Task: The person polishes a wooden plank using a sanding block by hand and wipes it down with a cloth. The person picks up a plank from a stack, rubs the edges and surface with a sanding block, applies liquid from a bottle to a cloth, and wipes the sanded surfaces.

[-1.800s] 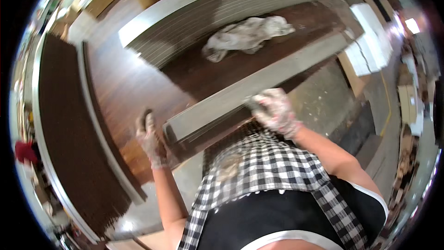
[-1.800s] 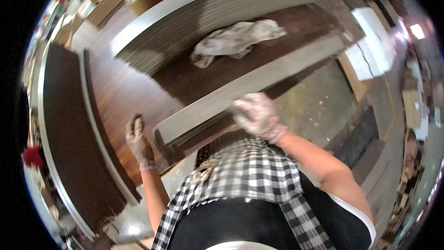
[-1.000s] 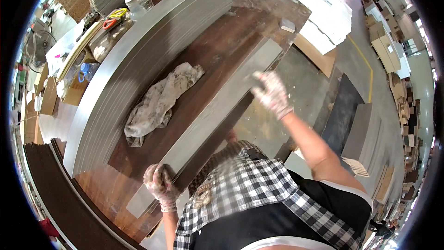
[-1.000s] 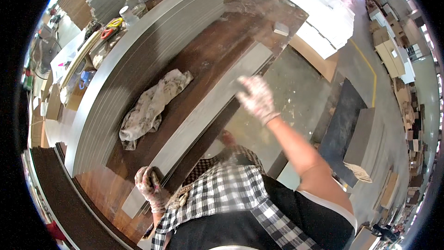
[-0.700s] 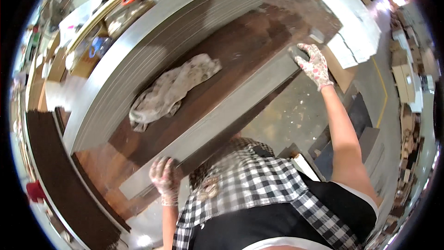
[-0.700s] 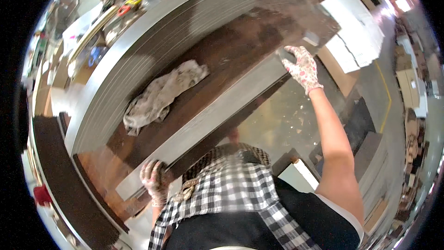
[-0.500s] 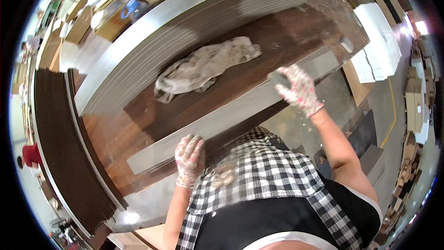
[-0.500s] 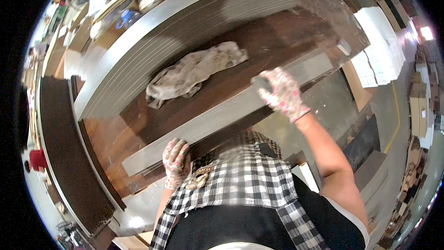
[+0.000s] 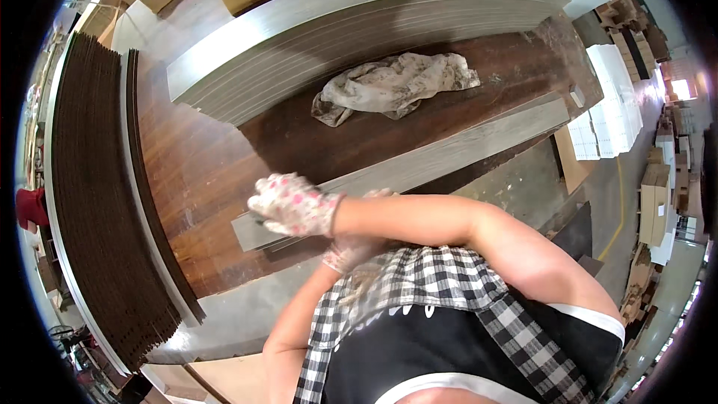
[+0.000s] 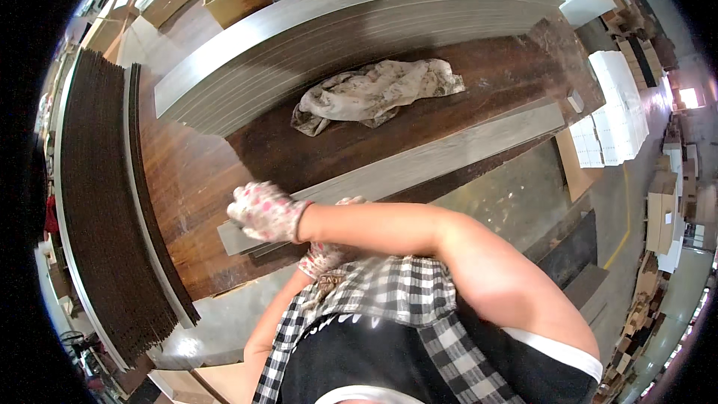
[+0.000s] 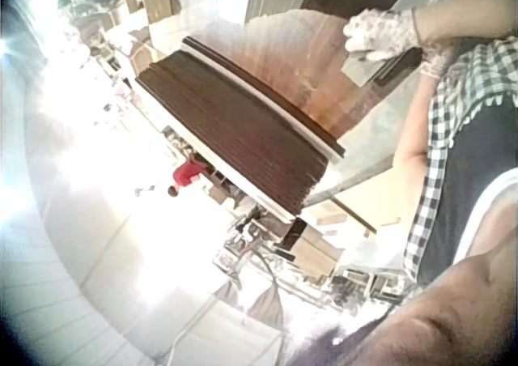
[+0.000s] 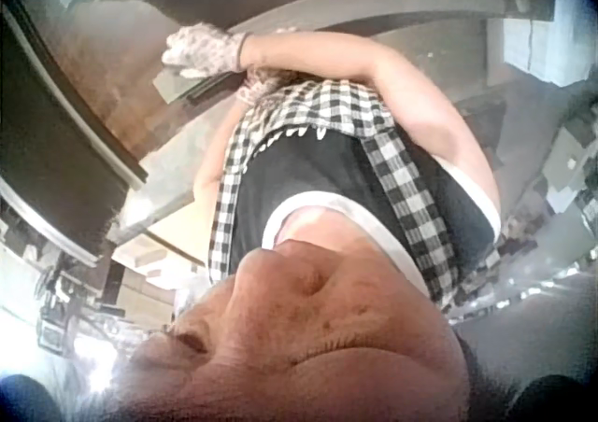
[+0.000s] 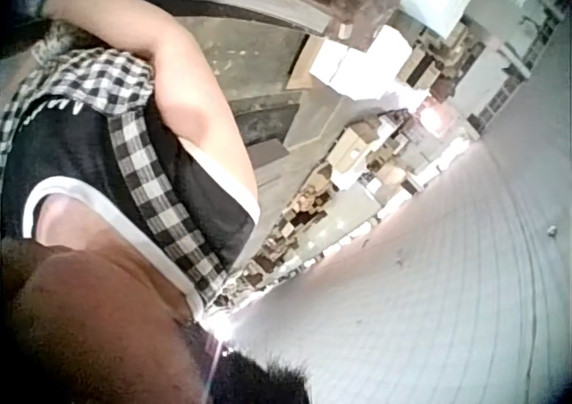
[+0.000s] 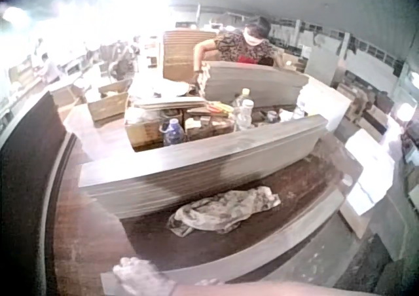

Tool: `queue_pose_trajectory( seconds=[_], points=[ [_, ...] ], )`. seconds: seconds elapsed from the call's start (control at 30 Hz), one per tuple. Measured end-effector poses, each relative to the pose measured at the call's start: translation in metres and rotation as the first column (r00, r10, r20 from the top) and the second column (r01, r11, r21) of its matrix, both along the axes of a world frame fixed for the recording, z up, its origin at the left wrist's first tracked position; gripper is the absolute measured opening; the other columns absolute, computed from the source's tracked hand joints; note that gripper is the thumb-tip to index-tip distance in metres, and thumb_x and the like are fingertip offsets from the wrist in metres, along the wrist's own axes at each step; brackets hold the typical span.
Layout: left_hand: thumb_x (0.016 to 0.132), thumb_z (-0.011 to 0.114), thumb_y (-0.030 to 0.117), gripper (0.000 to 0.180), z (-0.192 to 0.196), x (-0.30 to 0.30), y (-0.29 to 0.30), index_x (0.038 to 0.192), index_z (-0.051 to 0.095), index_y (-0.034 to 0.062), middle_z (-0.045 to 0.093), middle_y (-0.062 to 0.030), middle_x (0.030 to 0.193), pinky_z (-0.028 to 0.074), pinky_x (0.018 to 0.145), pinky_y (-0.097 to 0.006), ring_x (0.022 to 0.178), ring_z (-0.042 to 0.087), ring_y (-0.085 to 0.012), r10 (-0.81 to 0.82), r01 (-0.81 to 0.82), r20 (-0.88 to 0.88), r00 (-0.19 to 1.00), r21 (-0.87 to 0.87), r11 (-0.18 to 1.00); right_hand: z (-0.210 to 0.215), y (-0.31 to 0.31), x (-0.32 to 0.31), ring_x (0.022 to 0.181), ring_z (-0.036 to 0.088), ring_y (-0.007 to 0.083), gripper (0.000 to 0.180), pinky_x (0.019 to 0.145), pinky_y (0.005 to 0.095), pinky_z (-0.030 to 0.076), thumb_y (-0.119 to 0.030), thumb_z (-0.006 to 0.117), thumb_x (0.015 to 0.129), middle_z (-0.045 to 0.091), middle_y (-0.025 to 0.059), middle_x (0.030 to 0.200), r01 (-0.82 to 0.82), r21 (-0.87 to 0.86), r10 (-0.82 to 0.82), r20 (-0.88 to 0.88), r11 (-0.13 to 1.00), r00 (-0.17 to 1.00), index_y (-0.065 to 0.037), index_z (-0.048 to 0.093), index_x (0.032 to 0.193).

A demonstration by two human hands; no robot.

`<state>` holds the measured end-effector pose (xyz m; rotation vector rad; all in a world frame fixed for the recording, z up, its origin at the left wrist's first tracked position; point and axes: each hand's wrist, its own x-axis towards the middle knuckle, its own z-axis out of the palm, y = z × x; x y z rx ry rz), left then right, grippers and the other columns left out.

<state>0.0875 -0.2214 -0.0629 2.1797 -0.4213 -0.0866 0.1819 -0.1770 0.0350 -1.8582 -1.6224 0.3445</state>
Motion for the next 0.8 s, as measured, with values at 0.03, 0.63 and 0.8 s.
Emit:
queue_pose_trajectory(
  seconds=[0.03,0.63,0.8],
  points=[
    [0.096,0.055,0.016,0.065,0.0,0.001,0.001,0.153,0.025,0.006,0.028,-0.0224,0.155,0.024,0.119,-0.043,0.143,0.031,-0.0318,0.001,-0.001,0.005,1.0,0.0,1.0,0.001,-0.013,0.011,0.088,0.063,0.0326,0.024,0.07,0.0457,0.052,-0.027,0.07,0.075,0.06,0.0149,0.092,0.031,0.023,-0.032,0.005,0.999,0.999,-0.009,0.064,0.089],
    [0.076,0.077,0.037,0.079,0.106,0.105,-0.026,0.139,0.046,0.0017,0.052,-0.0184,0.124,0.042,0.095,-0.045,0.113,0.05,-0.0344,0.142,-0.197,0.143,0.979,0.513,0.836,0.062,-0.307,0.159,0.104,0.061,0.0277,0.04,0.094,0.038,0.048,-0.009,0.073,0.078,0.064,0.0138,0.11,0.625,0.383,-0.651,-0.076,0.681,0.756,-0.001,0.063,0.116],
    [0.073,0.08,0.031,0.082,0.138,0.088,-0.014,0.14,0.042,0.0003,0.05,-0.0201,0.126,0.042,0.098,-0.048,0.115,0.05,-0.0368,0.187,-0.286,0.283,0.941,0.369,0.884,0.108,-0.28,0.123,0.11,0.057,0.03,0.045,0.096,0.0442,0.047,-0.021,0.073,0.079,0.062,0.0153,0.114,0.543,0.604,-0.492,-0.27,0.583,0.828,-0.002,0.062,0.118]
  ],
)
